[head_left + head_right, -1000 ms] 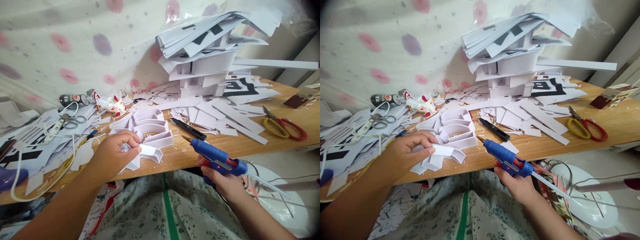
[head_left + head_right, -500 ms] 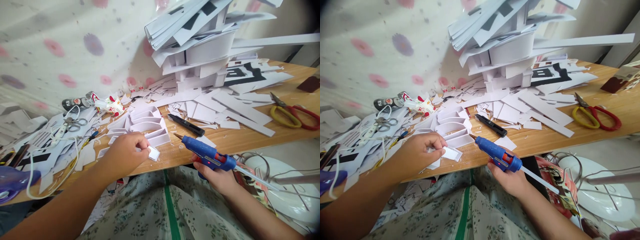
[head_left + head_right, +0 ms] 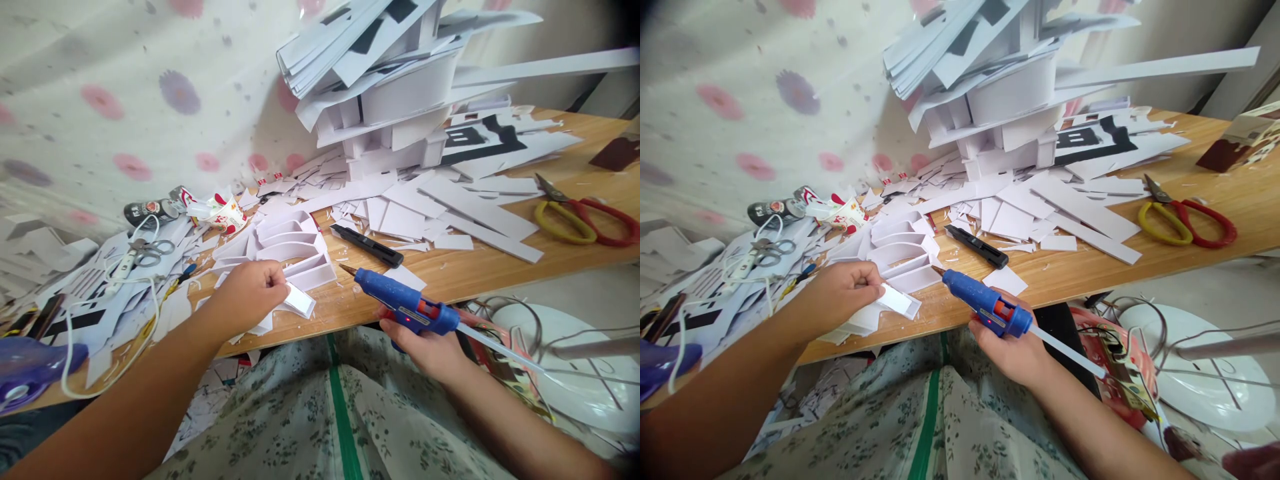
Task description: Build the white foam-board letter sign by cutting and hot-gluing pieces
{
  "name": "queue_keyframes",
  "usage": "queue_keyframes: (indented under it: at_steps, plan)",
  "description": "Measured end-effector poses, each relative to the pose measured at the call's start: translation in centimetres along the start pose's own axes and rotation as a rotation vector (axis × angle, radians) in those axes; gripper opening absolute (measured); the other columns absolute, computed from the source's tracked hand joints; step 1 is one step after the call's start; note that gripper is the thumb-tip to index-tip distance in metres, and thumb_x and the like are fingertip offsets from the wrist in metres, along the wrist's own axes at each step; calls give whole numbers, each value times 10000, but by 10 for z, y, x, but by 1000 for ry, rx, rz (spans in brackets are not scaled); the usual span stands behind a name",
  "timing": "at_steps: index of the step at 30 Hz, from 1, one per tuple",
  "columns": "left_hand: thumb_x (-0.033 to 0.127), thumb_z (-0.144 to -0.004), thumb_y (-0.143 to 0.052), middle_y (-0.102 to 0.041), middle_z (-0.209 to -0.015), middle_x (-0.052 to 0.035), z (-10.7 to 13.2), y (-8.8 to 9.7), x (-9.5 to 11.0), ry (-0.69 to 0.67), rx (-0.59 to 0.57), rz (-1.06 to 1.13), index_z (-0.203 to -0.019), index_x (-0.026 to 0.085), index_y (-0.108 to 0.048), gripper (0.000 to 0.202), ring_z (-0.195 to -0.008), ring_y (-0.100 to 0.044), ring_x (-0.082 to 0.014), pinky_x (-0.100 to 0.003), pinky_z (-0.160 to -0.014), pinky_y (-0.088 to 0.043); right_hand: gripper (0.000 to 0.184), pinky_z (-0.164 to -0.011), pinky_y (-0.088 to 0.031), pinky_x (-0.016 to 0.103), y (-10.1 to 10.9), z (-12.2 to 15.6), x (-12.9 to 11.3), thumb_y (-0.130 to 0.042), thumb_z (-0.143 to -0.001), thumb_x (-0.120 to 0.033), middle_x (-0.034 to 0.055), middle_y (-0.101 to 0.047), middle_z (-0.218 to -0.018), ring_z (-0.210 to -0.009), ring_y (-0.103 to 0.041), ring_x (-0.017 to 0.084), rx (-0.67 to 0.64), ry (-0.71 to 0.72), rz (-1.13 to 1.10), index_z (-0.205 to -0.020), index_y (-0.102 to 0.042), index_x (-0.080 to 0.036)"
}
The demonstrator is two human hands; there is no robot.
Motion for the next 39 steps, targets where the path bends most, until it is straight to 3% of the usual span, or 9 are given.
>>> queue_keyframes:
  at_steps: [6, 19, 25, 28, 39]
  plan:
    - [353, -689, -521, -383, -426, 62, -2, -1, -5, 17, -23, 63, -567, 202, -513, 195, -437, -357, -117, -245, -465, -252, 140, -569, -522, 288, 0, -2, -7, -557, -732, -298, 13, -645, -630, -587, -619, 181, 6, 57, 59, -611, -561, -228]
    - [344, -702, -508, -440, -480, 41, 1, 5, 2, -44, 55, -6, -564, 202, -486, 199, -494, -391, -130, -255, -500, -266, 136, -570, -522, 305, -2, -2, -4, -561, -726, -296, 11, -638, -629, -576, -607, 184, 7, 50, 60, -608, -558, -230]
    - [373, -735, -492, -394, -458, 57, 3, 2, -2, -30, 17, 63, -608, 207, -477, 210, -454, -360, -119, -243, -470, -241, 100, -588, -532, 300, 0, 2, 0, -592, -726, -297, 8, -660, -649, -592, -626, 183, 12, 33, 34, -664, -605, -220]
    - [402, -739, -498, -440, -504, 49, 4, 0, -4, -40, -11, 99, -632, 201, -506, 229, -491, -392, -121, -237, -478, -260, 95, -573, -530, 291, -1, 4, 3, -601, -732, -298, 12, -673, -670, -599, -633, 182, 3, 16, 17, -689, -622, -216]
    - [375, -737, -495, -491, -506, 43, 13, 16, 0, -91, 104, -70, -616, 208, -509, 207, -493, -416, -128, -257, -507, -281, 117, -571, -535, 287, -7, 5, 2, -590, -748, -295, 13, -651, -664, -580, -616, 174, -9, 46, 47, -655, -603, -225]
Point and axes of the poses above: each hand's wrist, its own z-axis away from the middle knuckle, its own y-axis out of the back of the hand, x = y × z, the point moved 8 cm from there along -z, towards the middle knuckle
